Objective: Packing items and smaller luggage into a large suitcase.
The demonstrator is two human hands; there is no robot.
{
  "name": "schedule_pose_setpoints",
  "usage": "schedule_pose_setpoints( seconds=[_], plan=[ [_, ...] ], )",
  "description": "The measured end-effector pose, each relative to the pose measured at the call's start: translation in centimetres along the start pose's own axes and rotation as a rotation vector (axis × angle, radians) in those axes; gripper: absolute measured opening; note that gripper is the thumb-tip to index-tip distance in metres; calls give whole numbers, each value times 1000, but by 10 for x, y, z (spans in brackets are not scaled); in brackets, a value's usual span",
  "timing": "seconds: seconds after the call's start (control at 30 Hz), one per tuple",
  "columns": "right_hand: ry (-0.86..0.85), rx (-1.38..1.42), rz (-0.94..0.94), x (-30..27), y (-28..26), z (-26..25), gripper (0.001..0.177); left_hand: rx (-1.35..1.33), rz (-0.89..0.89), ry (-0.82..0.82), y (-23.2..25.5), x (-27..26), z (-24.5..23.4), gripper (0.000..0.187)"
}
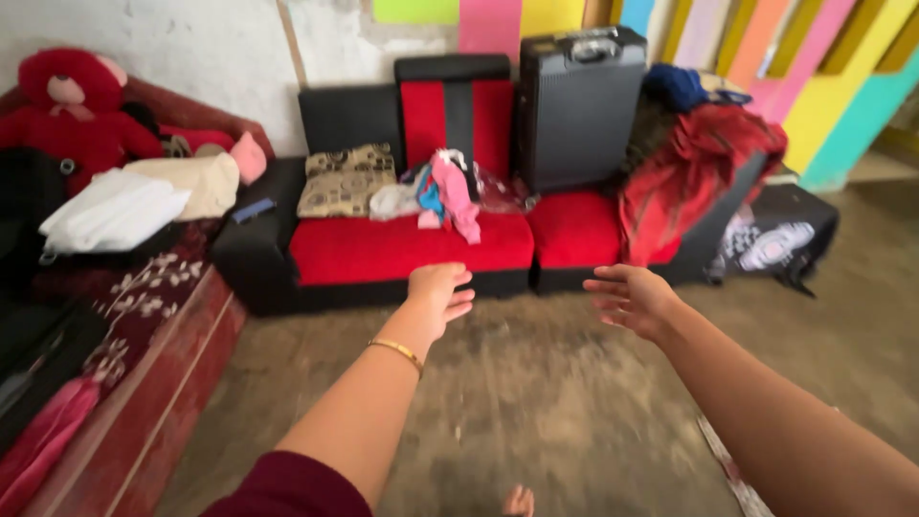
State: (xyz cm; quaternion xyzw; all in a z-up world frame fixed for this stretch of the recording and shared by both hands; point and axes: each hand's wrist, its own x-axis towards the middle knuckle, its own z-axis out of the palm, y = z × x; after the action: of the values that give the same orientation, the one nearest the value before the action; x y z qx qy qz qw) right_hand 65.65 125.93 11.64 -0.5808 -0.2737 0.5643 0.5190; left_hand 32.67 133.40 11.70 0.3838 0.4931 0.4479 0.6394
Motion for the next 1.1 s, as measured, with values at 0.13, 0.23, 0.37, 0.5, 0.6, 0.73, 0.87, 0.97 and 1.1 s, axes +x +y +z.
schedule_pose_setpoints(
  seconds=[0.13, 0.23, 0.37, 0.5, 0.6, 0.73, 0.87, 0.97, 1.1],
  plan=[
    [-44, -99, -64, 112, -92, 23, 31, 16, 71, -81, 78, 132, 45, 33],
    [-68, -171, -124, 225, -161, 19, 33, 88, 62, -95, 123, 239, 72, 34],
    [-53, -281, -179, 328, -253, 28, 36, 33, 132, -95, 177, 351, 108, 35],
    [3, -428, -265, 404, -324, 33, 36, 39, 99, -159, 212, 457, 158, 41],
    [26, -490, -336, 478, -363, 30, 35, 54, 123, -215, 234, 533, 199, 44],
    [61, -542, -436, 611, -431, 19, 34, 99, 163, -264, 282, 645, 257, 48],
    [110, -590, -461, 729, -514, 8, 33, 137, 194, -295, 324, 774, 306, 51],
    [177, -625, -512, 803, -562, -14, 32, 159, 185, -272, 341, 838, 348, 54],
    [161, -766, -643, 910, -607, -40, 35, 167, 156, -266, 339, 898, 387, 54]
  ],
)
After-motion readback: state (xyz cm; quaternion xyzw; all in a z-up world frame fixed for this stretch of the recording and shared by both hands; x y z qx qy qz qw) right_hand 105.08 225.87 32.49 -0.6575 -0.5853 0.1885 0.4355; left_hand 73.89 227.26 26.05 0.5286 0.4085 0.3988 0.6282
